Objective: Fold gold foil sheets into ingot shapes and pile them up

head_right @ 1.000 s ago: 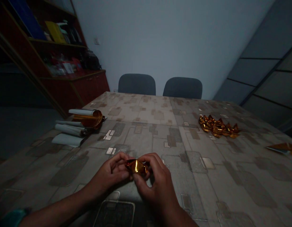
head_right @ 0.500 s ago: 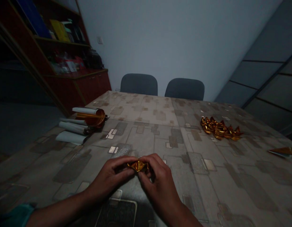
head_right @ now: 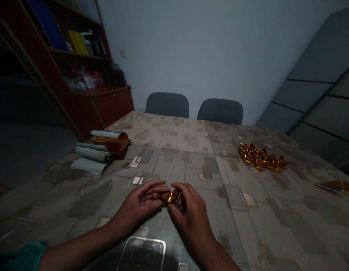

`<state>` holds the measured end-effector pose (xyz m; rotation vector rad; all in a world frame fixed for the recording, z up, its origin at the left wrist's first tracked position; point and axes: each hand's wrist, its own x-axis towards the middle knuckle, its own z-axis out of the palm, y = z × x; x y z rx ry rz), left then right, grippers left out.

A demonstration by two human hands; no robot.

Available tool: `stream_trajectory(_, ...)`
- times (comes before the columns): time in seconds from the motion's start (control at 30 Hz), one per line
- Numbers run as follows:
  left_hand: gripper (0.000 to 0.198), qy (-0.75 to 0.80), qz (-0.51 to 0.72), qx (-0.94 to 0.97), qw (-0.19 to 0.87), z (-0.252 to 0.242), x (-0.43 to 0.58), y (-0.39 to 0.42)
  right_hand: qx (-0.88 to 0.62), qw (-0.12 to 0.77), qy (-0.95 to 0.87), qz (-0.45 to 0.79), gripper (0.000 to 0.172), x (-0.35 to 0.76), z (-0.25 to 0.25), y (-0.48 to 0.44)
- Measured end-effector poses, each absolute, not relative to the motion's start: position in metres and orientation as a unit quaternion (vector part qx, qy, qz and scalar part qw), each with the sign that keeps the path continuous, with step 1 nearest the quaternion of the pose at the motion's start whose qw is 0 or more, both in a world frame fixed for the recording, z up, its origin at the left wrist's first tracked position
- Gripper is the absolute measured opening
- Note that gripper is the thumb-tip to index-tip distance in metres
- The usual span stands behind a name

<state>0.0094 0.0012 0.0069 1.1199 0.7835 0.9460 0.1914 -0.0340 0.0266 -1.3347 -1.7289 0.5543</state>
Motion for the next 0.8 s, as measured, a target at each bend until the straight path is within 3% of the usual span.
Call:
stream_trajectory(0.27, 0.041, 0.284, 0.404, 0.417, 0.763, 0.015, 0.008, -0.002, -0.520, 0.443, -0.662, 0.308, 0.011, 0.197, 0.034, -0.036)
stream_trajectory(0.4, 0.029, 0.278, 0.365, 0.325, 0.827, 0.018, 0.008, -0.002, -0.490, 0.442, -0.654, 0.371, 0.012, 0.200, 0.040, -0.034)
stream_trajectory(0.53, 0.034, 0.253, 0.324, 0.232, 0.882, 0.016, 0.008, -0.002, -0.477, 0.441, -0.647, 0.400, 0.017, 0.199, 0.041, -0.036)
stream_trajectory(0.8, 0.027, 0.225, 0.333, 0.175, 0.899, 0.014, 0.007, -0.002, -0.487, 0.452, -0.623, 0.413, 0.018, 0.198, 0.040, -0.038)
